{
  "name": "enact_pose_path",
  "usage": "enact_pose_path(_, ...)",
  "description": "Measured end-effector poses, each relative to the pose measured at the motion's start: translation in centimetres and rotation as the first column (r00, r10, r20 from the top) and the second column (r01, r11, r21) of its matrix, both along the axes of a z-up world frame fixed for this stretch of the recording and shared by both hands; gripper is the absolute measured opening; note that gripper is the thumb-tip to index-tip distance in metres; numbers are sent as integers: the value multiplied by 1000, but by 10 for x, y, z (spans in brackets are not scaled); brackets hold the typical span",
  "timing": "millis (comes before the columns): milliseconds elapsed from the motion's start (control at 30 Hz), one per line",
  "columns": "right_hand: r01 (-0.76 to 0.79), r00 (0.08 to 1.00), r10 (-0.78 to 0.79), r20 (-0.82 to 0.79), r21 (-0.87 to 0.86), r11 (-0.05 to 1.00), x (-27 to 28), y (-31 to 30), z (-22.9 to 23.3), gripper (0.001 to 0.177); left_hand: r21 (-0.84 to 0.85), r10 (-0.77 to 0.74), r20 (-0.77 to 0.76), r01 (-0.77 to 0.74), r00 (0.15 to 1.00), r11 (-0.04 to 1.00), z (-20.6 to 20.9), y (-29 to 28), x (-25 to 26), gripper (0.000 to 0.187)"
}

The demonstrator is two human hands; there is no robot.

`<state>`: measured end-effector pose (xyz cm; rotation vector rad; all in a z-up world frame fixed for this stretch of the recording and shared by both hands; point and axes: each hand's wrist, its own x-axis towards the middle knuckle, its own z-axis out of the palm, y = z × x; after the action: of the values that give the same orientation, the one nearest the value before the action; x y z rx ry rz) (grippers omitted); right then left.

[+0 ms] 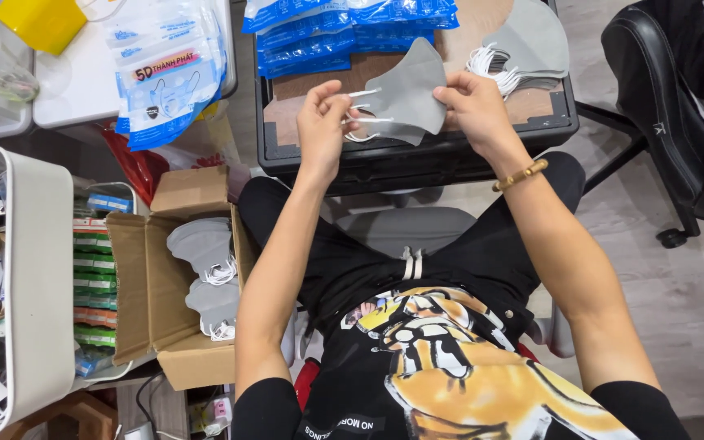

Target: The person is sitting at a desk and manually placing individual grey face masks into plastic packaging bags.

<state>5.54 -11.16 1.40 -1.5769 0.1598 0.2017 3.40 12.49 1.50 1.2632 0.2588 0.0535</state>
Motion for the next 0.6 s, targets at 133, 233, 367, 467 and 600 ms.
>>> enact_pose_path(133, 41, 999, -43, -5, -180, 983, 13, 0, -23, 14, 102, 48, 18, -50, 999, 993, -15, 3, 6, 27)
enact_pose_path(233, 33, 994, -4, 108, -260, 965, 19, 0, -38, 6, 485, 83, 153, -148, 985, 862, -30, 9, 6, 25)
enact_pose_path(367, 49, 991, -13, 134, -262, 964, 19, 3, -40, 9, 614, 53, 302, -237, 952, 753, -39, 14, 5, 24)
enact_pose_path(467, 52, 988, -4, 155, -314, 948, 15, 4, -39, 10, 612, 47, 334, -254, 941, 749, -45, 15, 7, 24)
enact_pose_path(600, 73, 976, 5, 218, -347, 935, 14, 5, -46, 11, 625, 34, 353, -263, 935, 735, -53, 16, 8, 24)
